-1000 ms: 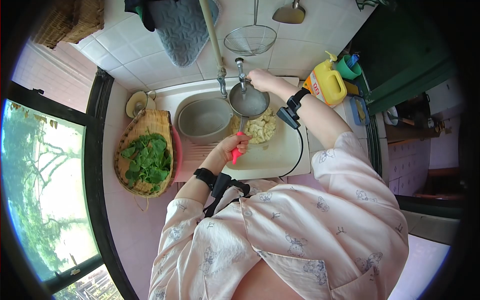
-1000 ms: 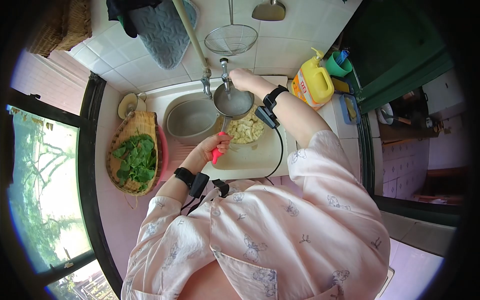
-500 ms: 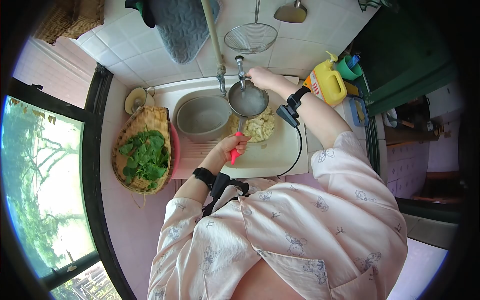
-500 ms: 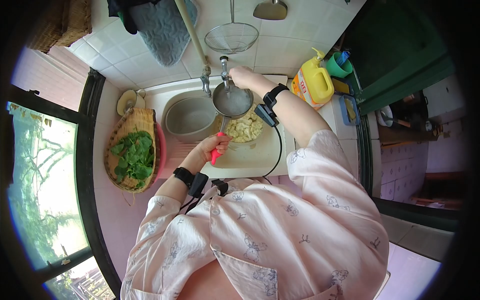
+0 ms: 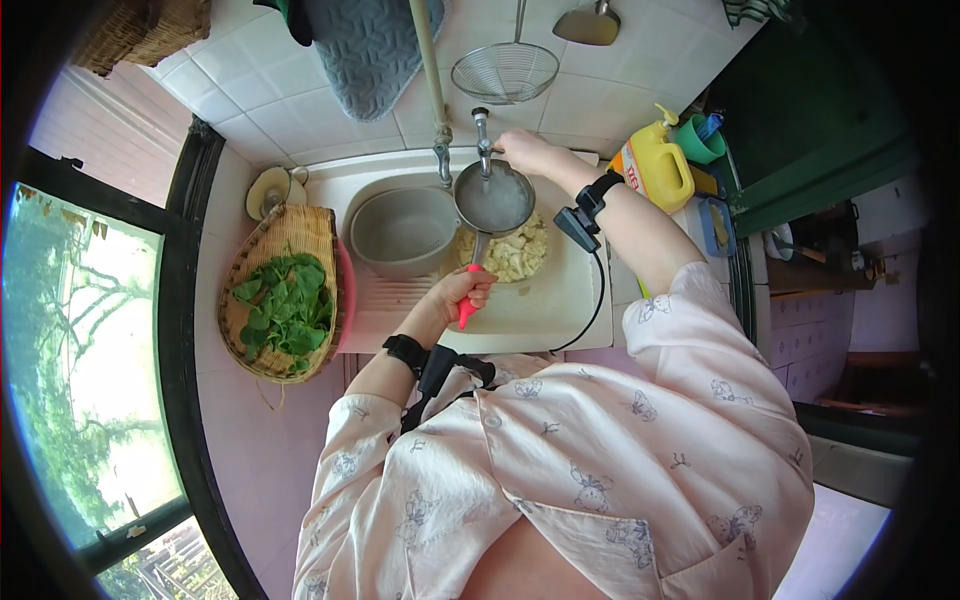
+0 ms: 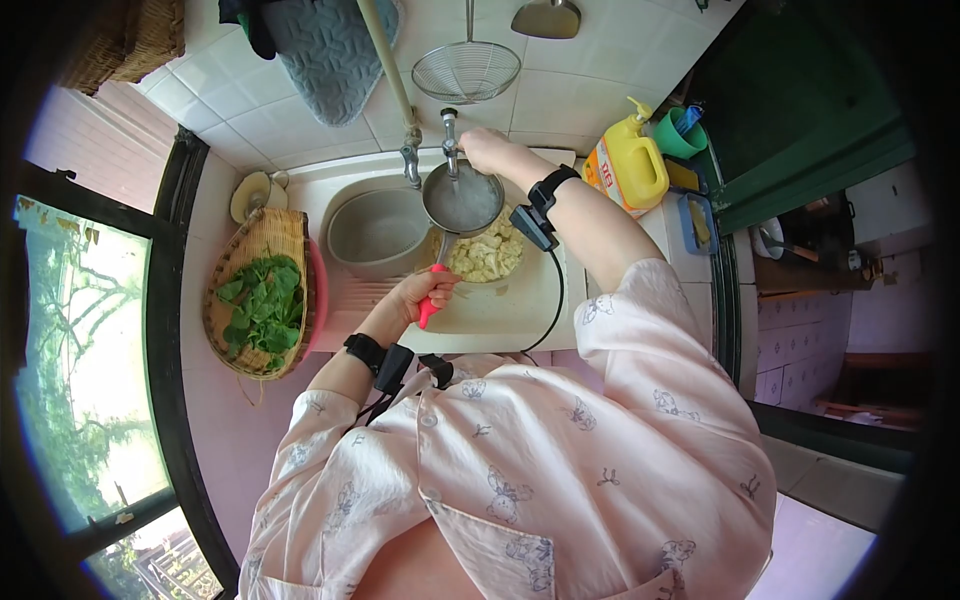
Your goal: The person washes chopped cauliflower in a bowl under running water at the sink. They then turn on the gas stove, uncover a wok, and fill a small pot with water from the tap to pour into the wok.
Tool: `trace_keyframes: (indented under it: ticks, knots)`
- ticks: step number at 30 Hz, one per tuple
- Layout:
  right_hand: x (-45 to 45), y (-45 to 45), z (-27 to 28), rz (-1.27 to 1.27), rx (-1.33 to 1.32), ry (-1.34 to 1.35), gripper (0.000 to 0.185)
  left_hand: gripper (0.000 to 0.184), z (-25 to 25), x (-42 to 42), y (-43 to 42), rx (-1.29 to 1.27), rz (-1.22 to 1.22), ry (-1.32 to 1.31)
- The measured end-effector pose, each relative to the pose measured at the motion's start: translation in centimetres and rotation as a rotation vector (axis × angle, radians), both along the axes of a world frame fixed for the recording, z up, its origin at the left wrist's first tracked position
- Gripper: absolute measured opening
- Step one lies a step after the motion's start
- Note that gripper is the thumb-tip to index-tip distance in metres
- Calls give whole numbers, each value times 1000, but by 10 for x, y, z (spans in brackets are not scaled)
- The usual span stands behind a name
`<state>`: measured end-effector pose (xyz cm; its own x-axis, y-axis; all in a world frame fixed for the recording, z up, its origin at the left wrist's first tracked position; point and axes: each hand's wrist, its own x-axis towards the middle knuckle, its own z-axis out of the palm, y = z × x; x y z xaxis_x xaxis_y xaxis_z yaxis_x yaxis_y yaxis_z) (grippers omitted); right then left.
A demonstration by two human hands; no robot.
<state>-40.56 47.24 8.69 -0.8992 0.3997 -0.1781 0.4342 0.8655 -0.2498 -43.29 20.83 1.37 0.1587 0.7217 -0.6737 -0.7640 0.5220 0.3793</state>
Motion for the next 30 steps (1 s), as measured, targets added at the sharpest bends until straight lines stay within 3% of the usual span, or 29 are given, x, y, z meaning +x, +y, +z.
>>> trace_keyframes:
  ticks: [30]
  knots:
    - [2,-1,8,17,5,-6,33,27,-6,-1,-7,12,15,-21]
